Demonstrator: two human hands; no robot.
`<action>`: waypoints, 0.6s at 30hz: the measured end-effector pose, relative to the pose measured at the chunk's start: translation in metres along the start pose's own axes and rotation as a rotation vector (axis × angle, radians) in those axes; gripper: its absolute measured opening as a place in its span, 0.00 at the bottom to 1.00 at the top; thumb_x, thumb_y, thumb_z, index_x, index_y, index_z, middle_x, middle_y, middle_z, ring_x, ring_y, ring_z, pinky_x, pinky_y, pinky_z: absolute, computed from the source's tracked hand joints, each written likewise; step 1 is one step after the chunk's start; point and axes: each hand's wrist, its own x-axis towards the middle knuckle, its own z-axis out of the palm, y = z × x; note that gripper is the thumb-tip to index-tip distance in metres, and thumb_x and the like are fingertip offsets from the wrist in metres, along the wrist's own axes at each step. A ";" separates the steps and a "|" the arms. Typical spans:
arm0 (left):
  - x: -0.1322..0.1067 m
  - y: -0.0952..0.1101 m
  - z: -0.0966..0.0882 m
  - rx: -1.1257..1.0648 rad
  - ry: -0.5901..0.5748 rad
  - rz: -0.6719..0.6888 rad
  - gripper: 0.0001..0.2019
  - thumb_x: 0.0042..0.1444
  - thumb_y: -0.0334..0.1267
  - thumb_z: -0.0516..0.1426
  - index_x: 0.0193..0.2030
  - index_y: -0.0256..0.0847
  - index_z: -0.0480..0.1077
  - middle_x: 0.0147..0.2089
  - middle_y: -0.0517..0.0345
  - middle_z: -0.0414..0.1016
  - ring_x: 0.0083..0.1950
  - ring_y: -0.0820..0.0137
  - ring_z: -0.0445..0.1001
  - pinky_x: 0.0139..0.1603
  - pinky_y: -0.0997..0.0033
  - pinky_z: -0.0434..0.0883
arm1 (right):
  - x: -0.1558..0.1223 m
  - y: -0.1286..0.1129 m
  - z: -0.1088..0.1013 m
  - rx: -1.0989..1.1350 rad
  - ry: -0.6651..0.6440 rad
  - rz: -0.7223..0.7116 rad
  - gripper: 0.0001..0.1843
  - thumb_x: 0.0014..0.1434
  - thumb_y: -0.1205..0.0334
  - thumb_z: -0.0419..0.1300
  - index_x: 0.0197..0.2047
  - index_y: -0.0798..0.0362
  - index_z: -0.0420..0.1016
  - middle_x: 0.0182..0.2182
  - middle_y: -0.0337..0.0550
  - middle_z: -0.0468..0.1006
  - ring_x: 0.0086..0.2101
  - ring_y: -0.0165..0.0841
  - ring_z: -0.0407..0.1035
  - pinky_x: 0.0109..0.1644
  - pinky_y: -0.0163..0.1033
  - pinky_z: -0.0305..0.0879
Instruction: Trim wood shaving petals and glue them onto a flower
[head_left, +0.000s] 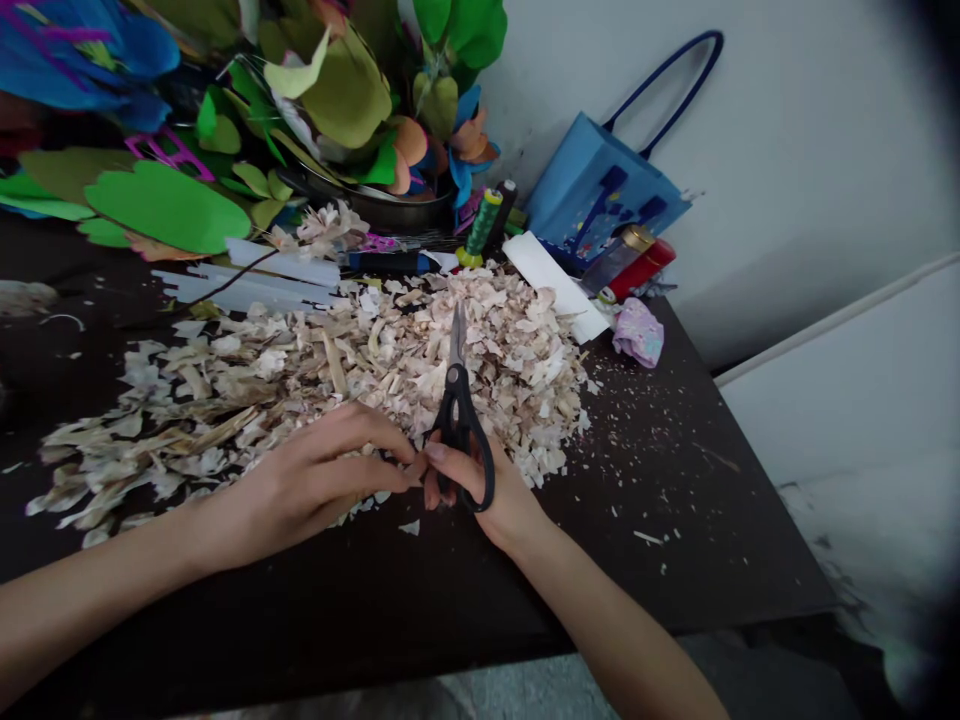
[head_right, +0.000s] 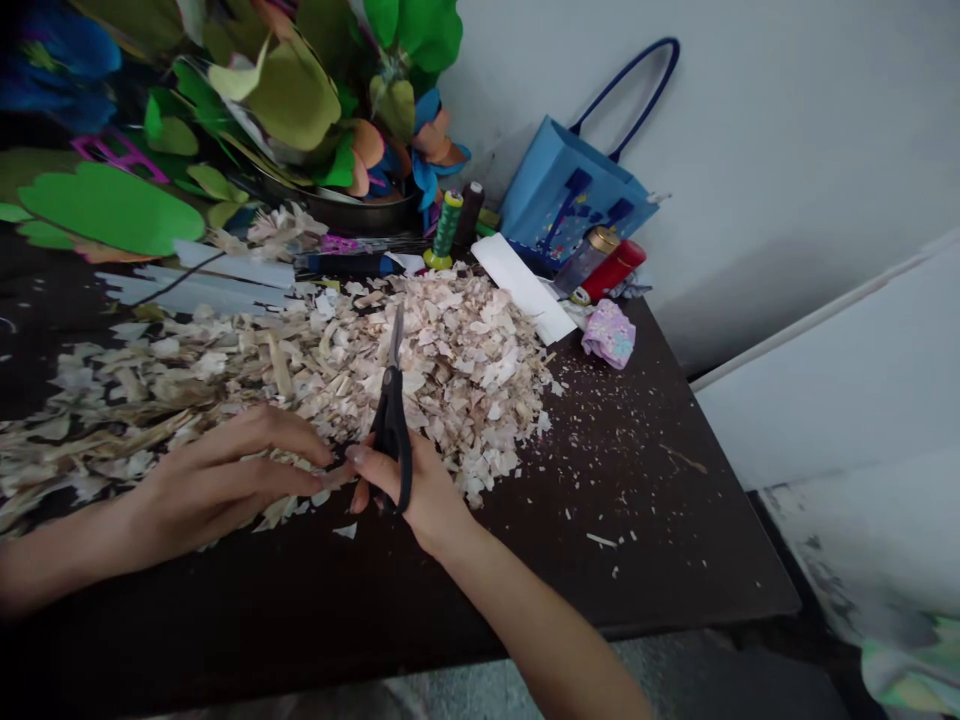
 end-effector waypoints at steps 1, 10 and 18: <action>0.000 0.001 0.000 0.003 -0.005 0.024 0.13 0.72 0.30 0.48 0.51 0.45 0.72 0.50 0.49 0.77 0.52 0.63 0.74 0.52 0.63 0.69 | 0.000 0.000 0.000 0.005 -0.022 0.010 0.15 0.55 0.51 0.70 0.35 0.52 0.73 0.19 0.34 0.75 0.19 0.29 0.69 0.21 0.32 0.55; 0.001 0.003 0.006 -0.048 0.032 -0.133 0.13 0.68 0.31 0.55 0.55 0.48 0.74 0.54 0.51 0.76 0.56 0.64 0.73 0.56 0.64 0.69 | 0.001 -0.003 0.001 0.094 -0.004 0.026 0.16 0.44 0.59 0.74 0.32 0.51 0.71 0.22 0.32 0.75 0.21 0.29 0.70 0.29 0.36 0.69; 0.007 0.013 0.014 -0.647 0.052 -0.861 0.17 0.51 0.47 0.67 0.45 0.43 0.74 0.44 0.51 0.77 0.39 0.64 0.75 0.36 0.69 0.72 | -0.002 0.003 0.007 -0.035 0.241 -0.203 0.15 0.49 0.57 0.71 0.35 0.49 0.69 0.28 0.35 0.77 0.24 0.29 0.69 0.32 0.38 0.70</action>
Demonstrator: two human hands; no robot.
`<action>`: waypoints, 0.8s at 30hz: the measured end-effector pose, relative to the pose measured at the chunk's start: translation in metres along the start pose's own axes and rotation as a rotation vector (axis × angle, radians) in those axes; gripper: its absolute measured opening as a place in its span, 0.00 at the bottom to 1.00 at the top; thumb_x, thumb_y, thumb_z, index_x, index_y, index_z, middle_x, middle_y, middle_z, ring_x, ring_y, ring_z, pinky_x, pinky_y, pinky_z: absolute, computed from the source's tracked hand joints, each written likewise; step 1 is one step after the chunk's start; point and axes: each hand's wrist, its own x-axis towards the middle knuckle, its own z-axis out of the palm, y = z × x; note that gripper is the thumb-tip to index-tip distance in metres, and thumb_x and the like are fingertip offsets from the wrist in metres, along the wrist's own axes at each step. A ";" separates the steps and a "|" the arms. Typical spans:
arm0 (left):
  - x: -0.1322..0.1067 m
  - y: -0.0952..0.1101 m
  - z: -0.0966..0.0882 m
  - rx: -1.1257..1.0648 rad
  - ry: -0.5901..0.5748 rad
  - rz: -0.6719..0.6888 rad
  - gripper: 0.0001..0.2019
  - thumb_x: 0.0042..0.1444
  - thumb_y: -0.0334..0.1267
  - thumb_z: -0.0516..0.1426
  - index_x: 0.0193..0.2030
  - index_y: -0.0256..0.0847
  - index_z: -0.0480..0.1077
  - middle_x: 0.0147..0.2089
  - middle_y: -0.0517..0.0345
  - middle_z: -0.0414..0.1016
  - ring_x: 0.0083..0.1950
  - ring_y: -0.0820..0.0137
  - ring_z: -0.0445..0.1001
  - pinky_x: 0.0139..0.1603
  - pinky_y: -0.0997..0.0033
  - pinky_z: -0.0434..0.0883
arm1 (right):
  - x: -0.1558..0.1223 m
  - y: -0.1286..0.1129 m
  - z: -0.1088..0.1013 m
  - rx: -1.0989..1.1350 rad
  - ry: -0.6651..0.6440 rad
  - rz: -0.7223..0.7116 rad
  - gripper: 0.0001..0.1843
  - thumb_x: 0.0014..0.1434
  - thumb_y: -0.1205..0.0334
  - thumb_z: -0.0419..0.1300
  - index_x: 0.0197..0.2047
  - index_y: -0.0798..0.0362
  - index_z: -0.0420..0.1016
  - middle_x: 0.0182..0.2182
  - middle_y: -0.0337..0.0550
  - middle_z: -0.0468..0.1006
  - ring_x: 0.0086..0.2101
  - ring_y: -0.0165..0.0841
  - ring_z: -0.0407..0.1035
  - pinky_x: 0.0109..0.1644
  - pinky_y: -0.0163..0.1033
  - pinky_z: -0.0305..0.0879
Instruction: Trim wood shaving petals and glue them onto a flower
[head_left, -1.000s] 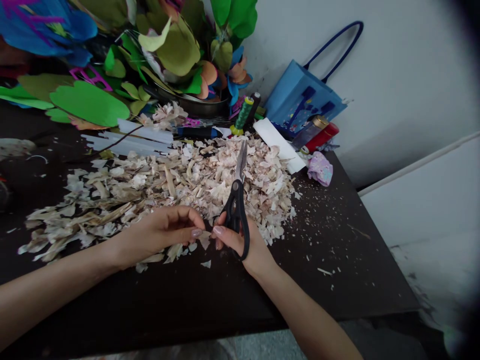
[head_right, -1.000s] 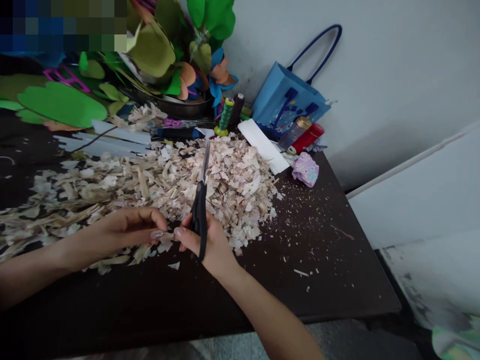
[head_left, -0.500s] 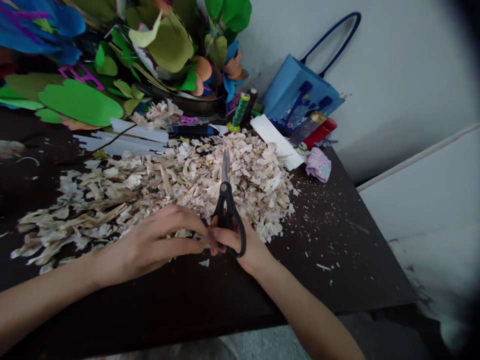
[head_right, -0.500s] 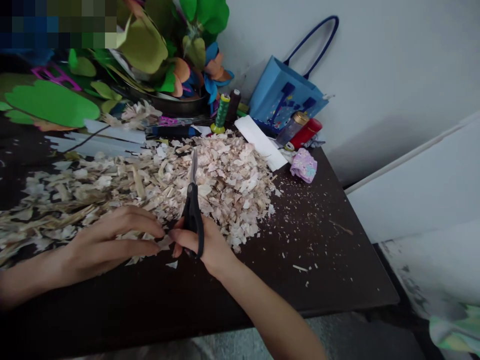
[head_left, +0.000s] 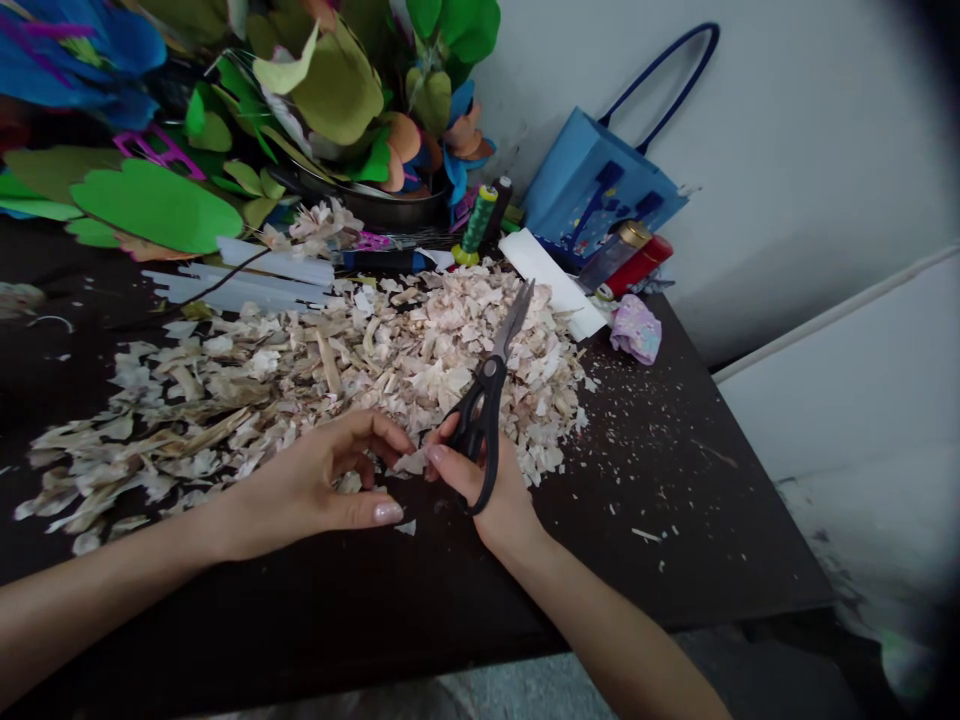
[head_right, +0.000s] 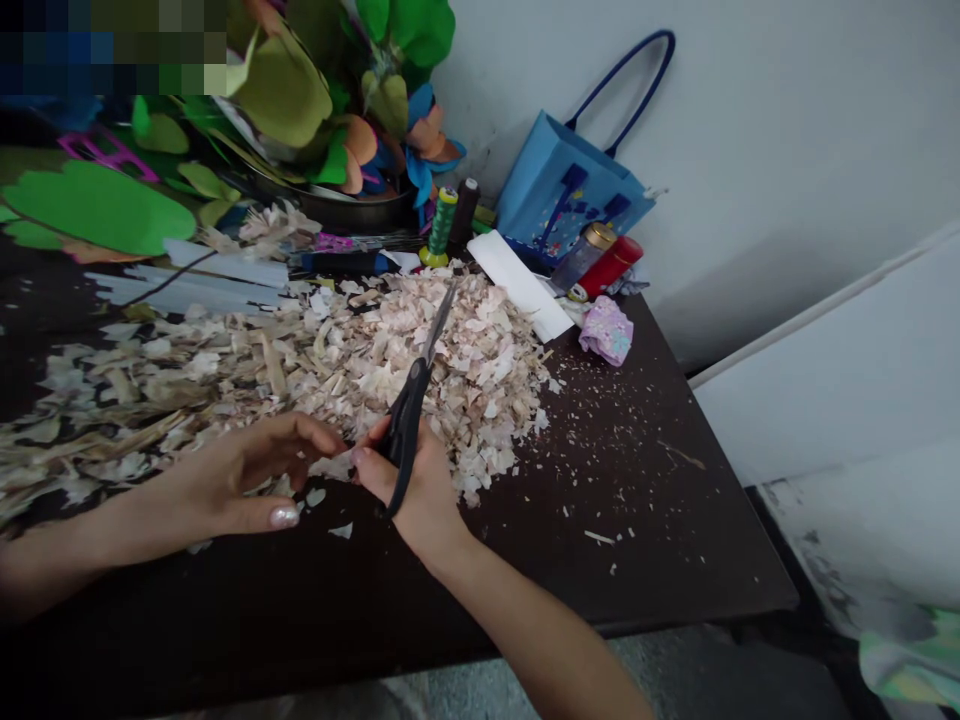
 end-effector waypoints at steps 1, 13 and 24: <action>0.000 0.000 0.003 -0.007 0.001 -0.020 0.16 0.51 0.48 0.68 0.42 0.42 0.74 0.42 0.52 0.77 0.38 0.66 0.74 0.36 0.70 0.71 | 0.000 0.002 0.001 -0.015 0.012 -0.016 0.15 0.49 0.57 0.70 0.35 0.49 0.69 0.28 0.35 0.77 0.25 0.29 0.69 0.32 0.38 0.70; 0.000 -0.001 0.007 -0.087 0.071 -0.145 0.13 0.56 0.50 0.64 0.34 0.43 0.74 0.31 0.59 0.78 0.32 0.70 0.71 0.35 0.73 0.68 | -0.003 0.008 0.004 -0.042 -0.029 -0.010 0.16 0.52 0.53 0.70 0.36 0.49 0.69 0.29 0.36 0.75 0.25 0.30 0.69 0.32 0.39 0.73; 0.006 -0.004 0.000 -0.210 0.092 -0.203 0.16 0.53 0.53 0.67 0.31 0.42 0.75 0.28 0.59 0.78 0.29 0.71 0.71 0.33 0.72 0.68 | -0.008 -0.001 0.002 -0.105 -0.071 -0.004 0.19 0.54 0.45 0.70 0.37 0.49 0.69 0.26 0.35 0.72 0.24 0.30 0.68 0.30 0.37 0.69</action>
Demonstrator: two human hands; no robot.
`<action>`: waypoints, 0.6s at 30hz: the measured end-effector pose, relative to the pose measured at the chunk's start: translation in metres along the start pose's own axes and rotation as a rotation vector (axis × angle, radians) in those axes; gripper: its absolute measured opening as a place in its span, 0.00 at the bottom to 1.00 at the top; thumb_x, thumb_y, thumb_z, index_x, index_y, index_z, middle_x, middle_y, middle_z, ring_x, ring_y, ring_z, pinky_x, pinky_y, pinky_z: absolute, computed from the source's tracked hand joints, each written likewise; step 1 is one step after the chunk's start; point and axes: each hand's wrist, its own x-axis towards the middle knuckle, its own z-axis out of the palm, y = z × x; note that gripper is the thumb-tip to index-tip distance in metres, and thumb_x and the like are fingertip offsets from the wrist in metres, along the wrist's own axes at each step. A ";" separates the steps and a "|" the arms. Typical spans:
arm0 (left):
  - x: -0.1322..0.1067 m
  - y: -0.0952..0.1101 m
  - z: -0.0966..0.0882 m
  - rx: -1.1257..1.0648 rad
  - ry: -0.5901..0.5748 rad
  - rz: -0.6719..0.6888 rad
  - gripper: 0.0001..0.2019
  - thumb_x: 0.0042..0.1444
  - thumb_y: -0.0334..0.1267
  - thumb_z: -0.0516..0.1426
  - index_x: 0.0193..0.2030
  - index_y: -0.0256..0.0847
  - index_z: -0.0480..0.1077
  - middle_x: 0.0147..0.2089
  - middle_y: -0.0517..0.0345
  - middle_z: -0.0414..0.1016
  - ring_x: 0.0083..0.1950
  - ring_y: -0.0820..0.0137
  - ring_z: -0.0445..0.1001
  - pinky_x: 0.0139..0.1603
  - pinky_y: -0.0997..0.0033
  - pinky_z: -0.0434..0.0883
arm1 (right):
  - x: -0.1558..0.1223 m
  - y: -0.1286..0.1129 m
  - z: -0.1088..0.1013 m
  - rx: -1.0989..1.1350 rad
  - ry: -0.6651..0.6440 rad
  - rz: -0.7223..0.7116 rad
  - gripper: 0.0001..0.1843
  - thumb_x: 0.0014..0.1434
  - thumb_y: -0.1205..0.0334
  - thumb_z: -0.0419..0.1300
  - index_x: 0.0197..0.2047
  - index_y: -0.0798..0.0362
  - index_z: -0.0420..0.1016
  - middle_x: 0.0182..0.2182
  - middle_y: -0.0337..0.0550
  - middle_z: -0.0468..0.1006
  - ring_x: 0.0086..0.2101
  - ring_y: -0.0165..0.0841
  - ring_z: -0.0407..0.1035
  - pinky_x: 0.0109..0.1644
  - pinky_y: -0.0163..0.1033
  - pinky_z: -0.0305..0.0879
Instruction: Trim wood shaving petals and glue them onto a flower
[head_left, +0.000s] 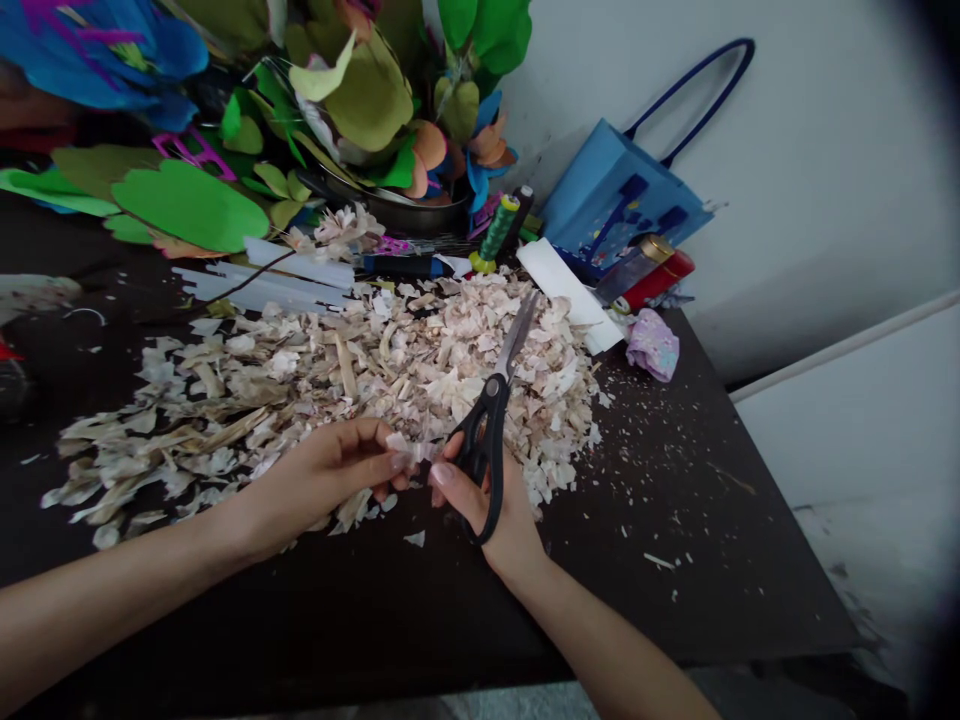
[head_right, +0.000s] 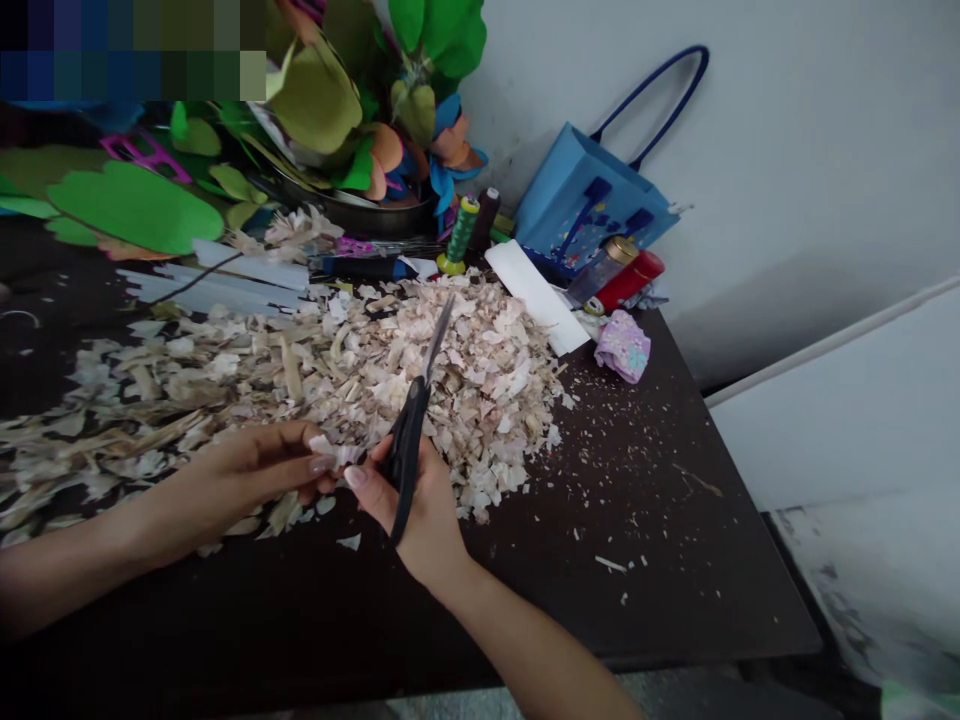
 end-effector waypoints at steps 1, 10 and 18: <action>0.001 0.001 -0.002 -0.036 0.028 -0.004 0.16 0.53 0.52 0.67 0.31 0.41 0.75 0.29 0.58 0.78 0.30 0.70 0.72 0.33 0.72 0.69 | -0.001 -0.001 -0.001 -0.016 -0.023 -0.009 0.20 0.56 0.43 0.68 0.37 0.49 0.69 0.24 0.34 0.71 0.23 0.30 0.66 0.28 0.37 0.67; 0.008 0.014 -0.020 -0.441 0.284 0.095 0.11 0.52 0.43 0.70 0.32 0.40 0.75 0.37 0.56 0.80 0.40 0.68 0.77 0.45 0.70 0.75 | -0.007 -0.001 -0.010 -0.396 -0.239 0.057 0.24 0.57 0.37 0.64 0.32 0.50 0.65 0.21 0.33 0.64 0.21 0.29 0.57 0.25 0.35 0.54; 0.012 0.017 -0.029 -0.526 0.298 0.190 0.07 0.62 0.38 0.63 0.34 0.40 0.73 0.36 0.62 0.78 0.41 0.73 0.75 0.44 0.77 0.74 | -0.007 -0.002 -0.012 -0.491 -0.324 0.140 0.19 0.56 0.48 0.66 0.31 0.48 0.60 0.24 0.36 0.70 0.24 0.31 0.62 0.28 0.36 0.57</action>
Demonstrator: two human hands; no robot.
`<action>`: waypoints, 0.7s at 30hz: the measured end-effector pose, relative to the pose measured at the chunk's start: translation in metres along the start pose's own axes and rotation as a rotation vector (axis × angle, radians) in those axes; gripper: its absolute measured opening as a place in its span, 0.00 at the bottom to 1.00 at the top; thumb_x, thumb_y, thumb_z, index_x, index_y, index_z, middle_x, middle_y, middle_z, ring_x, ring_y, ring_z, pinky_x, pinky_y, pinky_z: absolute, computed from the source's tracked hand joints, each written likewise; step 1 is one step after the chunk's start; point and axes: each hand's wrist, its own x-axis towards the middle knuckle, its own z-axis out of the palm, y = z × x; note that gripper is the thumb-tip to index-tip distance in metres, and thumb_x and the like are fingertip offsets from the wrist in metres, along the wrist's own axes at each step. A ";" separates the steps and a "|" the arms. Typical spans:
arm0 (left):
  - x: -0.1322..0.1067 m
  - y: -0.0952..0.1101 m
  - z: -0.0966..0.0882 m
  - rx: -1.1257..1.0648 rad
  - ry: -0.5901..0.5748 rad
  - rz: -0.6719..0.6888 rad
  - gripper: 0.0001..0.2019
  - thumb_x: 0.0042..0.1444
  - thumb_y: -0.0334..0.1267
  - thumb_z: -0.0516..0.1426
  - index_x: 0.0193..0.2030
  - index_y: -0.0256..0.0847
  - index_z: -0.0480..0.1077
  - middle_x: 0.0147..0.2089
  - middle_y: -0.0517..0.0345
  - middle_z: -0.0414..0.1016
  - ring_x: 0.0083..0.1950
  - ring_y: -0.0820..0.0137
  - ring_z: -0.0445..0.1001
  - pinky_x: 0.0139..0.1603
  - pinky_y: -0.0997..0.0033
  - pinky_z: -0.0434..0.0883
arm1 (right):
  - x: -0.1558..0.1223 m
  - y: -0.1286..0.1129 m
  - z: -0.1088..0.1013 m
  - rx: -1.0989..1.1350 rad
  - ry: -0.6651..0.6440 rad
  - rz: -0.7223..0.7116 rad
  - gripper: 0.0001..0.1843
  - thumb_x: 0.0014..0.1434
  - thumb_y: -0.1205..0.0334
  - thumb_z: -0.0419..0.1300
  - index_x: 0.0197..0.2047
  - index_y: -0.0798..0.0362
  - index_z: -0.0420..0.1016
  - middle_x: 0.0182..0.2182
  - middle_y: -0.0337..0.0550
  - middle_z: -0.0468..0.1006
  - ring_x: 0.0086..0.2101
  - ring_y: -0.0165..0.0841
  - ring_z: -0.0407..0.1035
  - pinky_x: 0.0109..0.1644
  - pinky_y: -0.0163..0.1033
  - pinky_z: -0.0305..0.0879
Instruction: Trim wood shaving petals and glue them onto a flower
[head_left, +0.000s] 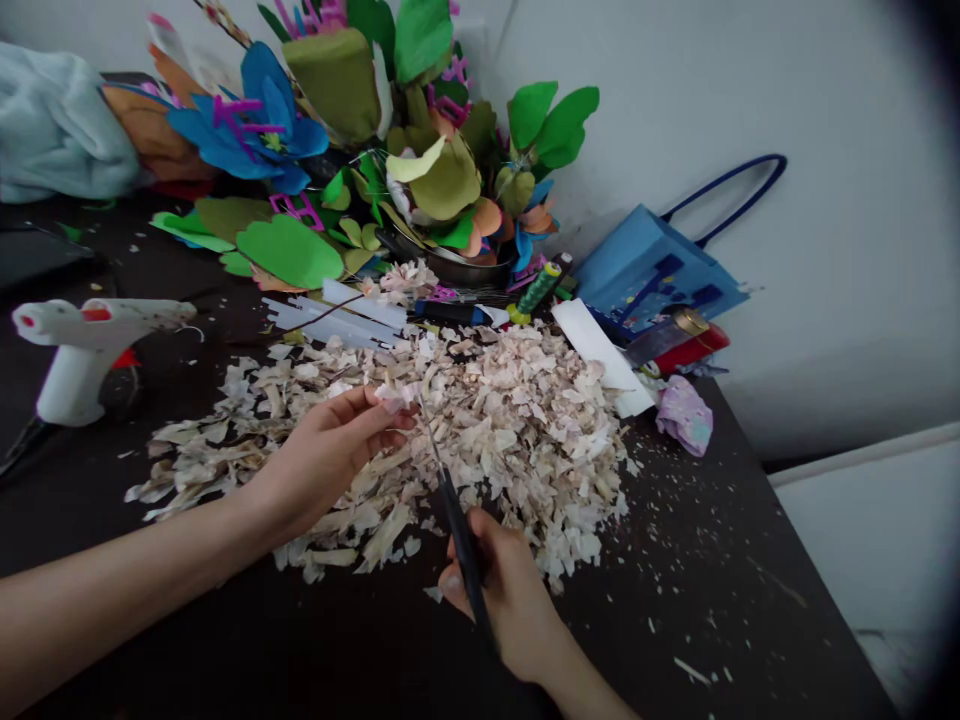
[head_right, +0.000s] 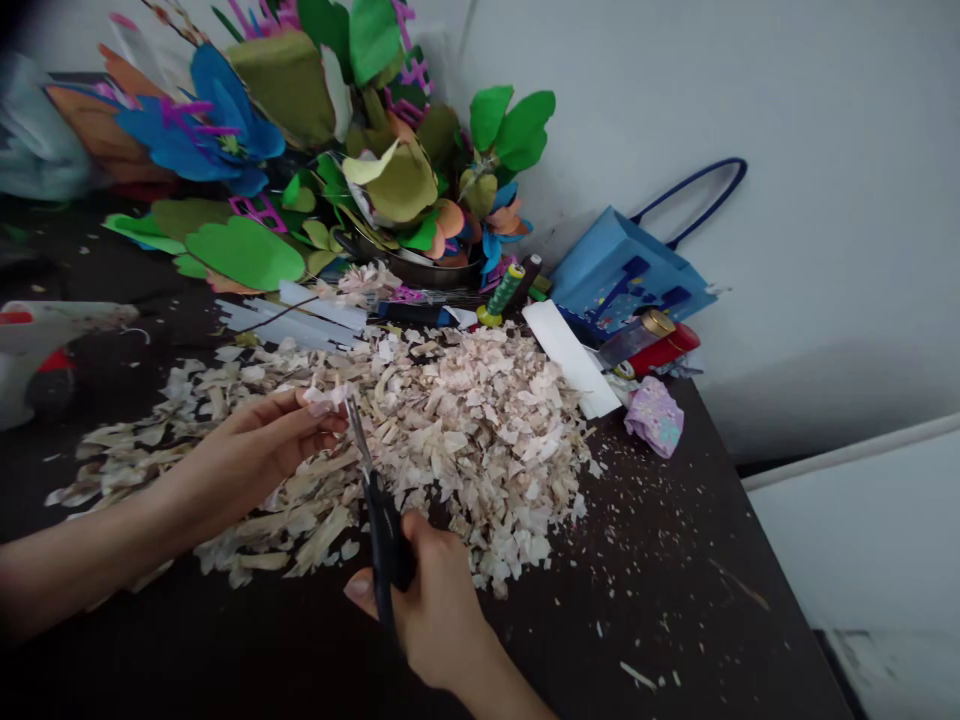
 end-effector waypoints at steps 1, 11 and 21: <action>0.000 0.000 0.000 -0.006 -0.001 -0.002 0.07 0.62 0.38 0.63 0.34 0.40 0.73 0.36 0.62 0.78 0.41 0.74 0.75 0.44 0.77 0.74 | 0.000 0.000 0.000 0.003 -0.007 0.008 0.19 0.56 0.49 0.66 0.31 0.48 0.60 0.24 0.36 0.70 0.24 0.31 0.62 0.28 0.36 0.57; -0.002 -0.002 0.000 -0.002 -0.012 -0.028 0.06 0.62 0.38 0.63 0.34 0.41 0.73 0.35 0.66 0.78 0.40 0.75 0.75 0.44 0.79 0.73 | 0.001 -0.001 -0.001 0.091 -0.049 0.081 0.19 0.56 0.48 0.67 0.30 0.49 0.62 0.21 0.34 0.68 0.22 0.29 0.58 0.25 0.34 0.54; 0.002 -0.010 -0.003 -0.029 0.003 -0.030 0.09 0.57 0.39 0.68 0.32 0.40 0.74 0.33 0.61 0.78 0.37 0.74 0.76 0.45 0.75 0.74 | 0.001 0.003 0.000 0.160 -0.045 0.096 0.19 0.56 0.46 0.66 0.29 0.49 0.65 0.20 0.33 0.67 0.20 0.28 0.58 0.24 0.33 0.54</action>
